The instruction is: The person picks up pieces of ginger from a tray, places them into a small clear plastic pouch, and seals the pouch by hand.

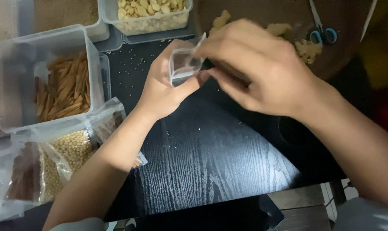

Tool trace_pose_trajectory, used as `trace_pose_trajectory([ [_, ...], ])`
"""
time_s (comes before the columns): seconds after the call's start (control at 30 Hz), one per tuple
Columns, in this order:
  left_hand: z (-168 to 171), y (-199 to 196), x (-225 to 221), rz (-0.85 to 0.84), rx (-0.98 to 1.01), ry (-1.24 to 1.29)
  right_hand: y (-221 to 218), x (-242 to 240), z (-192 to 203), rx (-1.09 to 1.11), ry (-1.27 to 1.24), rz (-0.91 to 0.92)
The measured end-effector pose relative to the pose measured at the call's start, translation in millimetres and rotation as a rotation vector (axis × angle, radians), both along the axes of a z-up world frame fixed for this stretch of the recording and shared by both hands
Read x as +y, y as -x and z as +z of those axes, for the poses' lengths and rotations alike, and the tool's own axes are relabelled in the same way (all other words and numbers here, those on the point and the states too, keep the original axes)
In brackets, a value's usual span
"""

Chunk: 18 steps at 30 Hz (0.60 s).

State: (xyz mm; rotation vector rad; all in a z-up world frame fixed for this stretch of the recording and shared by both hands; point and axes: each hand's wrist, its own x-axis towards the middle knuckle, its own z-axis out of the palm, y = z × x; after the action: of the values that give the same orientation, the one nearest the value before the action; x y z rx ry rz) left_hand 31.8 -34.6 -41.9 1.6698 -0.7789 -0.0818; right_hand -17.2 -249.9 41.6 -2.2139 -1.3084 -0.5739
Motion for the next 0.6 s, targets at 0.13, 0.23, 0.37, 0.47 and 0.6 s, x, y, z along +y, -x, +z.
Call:
trace_pose_trajectory([
  [0.13,-5.4,-4.6,1.1,-0.032,-0.026,0.03,-3.7,14.6,8.1,0.111,0.038,0.031],
  [0.23,-5.6,-2.5,0.6,-0.023,0.016,0.035,-10.7,22.8,9.8,0.337,0.185,0.036],
  [0.37,-7.5,2.0,-3.4,0.029,0.094,0.024,-15.6,33.2,13.1,0.595,0.444,-0.134],
  [0.47,-13.5,-2.3,-1.7,0.019,0.095,0.125,-16.8,34.6,17.6,0.551,0.369,-0.09],
  [0.6,-10.6,-5.1,3.3,0.067,0.052,0.073,-22.2,15.5,16.1,0.244,0.054,0.079],
])
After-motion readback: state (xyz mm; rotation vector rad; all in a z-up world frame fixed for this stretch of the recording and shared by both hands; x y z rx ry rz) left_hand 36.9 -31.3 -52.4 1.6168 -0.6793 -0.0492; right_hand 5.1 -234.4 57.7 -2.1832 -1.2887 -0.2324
